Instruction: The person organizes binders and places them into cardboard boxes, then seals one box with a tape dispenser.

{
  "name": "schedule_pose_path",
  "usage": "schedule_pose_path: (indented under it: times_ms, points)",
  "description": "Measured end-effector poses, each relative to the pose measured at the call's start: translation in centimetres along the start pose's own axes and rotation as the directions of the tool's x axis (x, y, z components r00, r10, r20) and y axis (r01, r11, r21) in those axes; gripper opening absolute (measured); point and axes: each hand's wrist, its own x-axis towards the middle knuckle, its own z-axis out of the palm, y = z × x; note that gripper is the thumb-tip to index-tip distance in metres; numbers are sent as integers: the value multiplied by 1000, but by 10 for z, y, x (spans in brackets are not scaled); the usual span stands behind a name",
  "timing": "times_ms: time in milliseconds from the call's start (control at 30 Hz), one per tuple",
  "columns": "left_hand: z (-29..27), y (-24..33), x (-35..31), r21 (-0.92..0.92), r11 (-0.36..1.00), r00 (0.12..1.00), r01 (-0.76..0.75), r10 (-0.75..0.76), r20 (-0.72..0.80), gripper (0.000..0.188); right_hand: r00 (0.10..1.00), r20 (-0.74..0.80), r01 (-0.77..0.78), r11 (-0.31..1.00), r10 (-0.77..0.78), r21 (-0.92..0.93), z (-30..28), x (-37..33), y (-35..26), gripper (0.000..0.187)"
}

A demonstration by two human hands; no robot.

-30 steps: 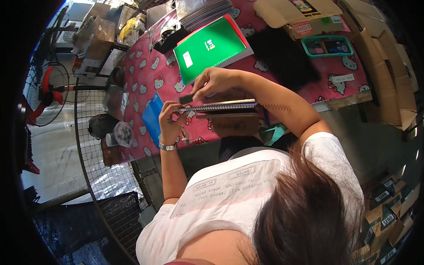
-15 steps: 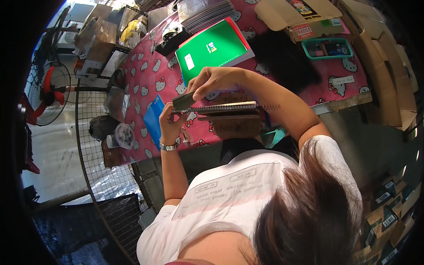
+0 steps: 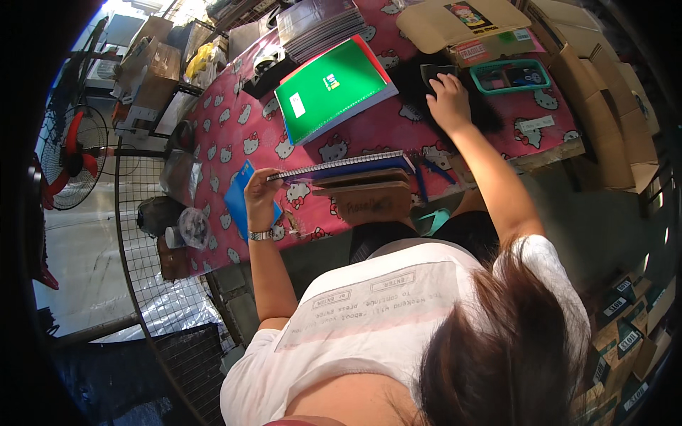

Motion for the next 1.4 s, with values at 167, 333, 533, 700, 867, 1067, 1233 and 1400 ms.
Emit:
schedule_pose_path:
  times_ms: [167, 333, 533, 700, 867, 1067, 1233, 1400]
  points:
    - [-13, -8, 7, 149, 988, 998, 43, -48, 36, 19, 860, 501, -71, 995, 97, -72, -52, -92, -88, 33]
    - [21, 9, 12, 35, 998, 999, -45, 46, -7, 15, 787, 577, -197, 975, 218, -100, -70, -133, -99, 47]
    - [-5, -14, 9, 94, 994, 997, -61, 56, 51, 19, 838, 528, -164, 986, 140, 0, -105, -144, -96, 42]
    - [6, -26, 3, 123, 981, 986, -149, 157, -53, 15, 982, 160, -179, 791, 104, 586, -182, -82, -161, 50]
    - [20, -31, 3, 421, 865, 921, -271, 360, -148, 17, 963, 170, 18, 677, -211, 736, -131, -32, -251, 52]
    - [22, -30, -4, 610, 735, 861, -295, 482, -164, 22, 951, 166, 84, 737, -260, 670, -98, -18, -287, 50]
    - [28, -26, -6, 642, 714, 848, -280, 497, -184, 24, 952, 205, 63, 802, -227, 594, -100, -22, -290, 49]
    - [29, -26, -5, 637, 708, 837, -306, 519, -175, 22, 935, 305, -97, 695, -183, 713, -94, -16, -284, 44]
